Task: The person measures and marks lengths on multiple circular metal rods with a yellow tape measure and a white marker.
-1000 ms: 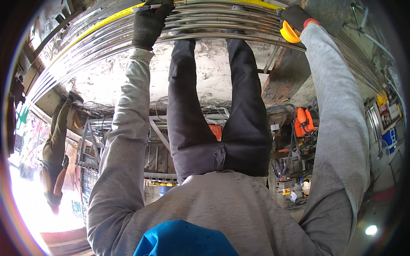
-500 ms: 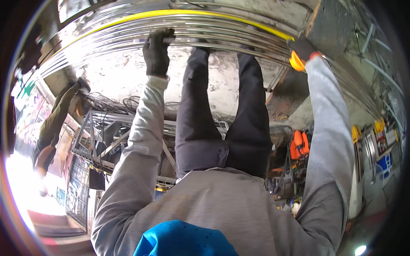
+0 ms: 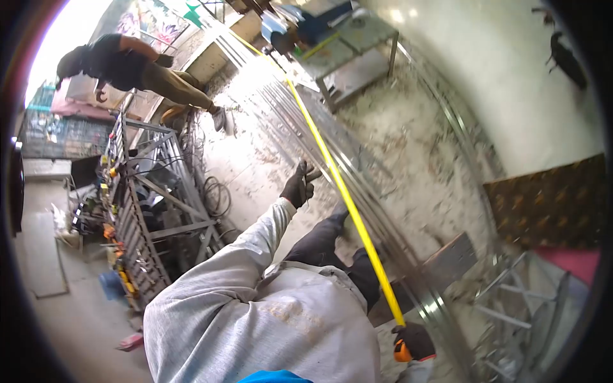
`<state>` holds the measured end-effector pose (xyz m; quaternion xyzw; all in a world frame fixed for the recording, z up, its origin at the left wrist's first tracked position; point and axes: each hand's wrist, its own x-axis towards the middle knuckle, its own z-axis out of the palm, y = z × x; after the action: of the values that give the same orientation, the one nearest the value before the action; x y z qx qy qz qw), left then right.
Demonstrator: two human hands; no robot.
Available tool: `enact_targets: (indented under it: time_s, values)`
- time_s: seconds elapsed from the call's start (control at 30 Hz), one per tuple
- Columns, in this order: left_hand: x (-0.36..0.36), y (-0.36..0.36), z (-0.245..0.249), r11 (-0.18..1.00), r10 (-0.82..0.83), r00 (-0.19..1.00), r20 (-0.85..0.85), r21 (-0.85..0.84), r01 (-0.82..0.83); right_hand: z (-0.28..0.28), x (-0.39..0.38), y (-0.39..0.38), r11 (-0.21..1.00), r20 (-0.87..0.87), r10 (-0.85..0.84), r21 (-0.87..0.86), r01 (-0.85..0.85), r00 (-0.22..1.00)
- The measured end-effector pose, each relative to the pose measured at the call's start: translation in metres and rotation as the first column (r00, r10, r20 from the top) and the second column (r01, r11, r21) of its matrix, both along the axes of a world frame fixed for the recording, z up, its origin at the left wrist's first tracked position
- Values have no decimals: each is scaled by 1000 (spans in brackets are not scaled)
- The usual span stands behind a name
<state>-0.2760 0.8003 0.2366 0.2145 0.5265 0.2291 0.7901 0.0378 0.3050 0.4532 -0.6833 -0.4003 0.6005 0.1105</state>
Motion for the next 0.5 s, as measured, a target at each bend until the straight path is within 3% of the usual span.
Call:
enact_targets:
  time_s: [0.03,0.07,0.13,0.2,0.23,0.27,0.33,0.37,0.43,0.5]
  values:
    - [10,2,9,999,-28,1000,11,-21,28,20,-10,22,996,25,-28,80,26,999]
    - [23,7,24,997,-59,998,16,-47,59,24,-4,23,998,-34,-63,26,64,997]
    - [42,9,22,996,-16,1000,-22,-90,14,14,-10,23,991,124,-57,131,40,991]
    - [52,0,15,999,-23,988,-151,-29,19,5,-10,35,906,407,261,210,-367,875]
    - [52,-2,8,996,-4,991,-135,-88,-8,30,-25,64,968,157,-209,-105,227,965]
    - [55,-7,1,995,-12,992,-122,-98,0,1,-17,52,999,231,-44,11,42,972]
    - [60,-14,-13,972,-9,984,-180,-232,-33,-25,-12,46,944,472,150,192,-267,869]
    - [56,-20,-17,973,-6,990,-138,-230,-26,-15,-21,56,987,408,1,145,-66,913]
    - [52,-24,-23,969,-9,993,-114,-245,-19,18,-43,91,956,270,-287,14,294,919]
    - [42,-21,-31,975,-36,997,-75,-220,18,20,-54,99,956,271,-289,24,293,918]
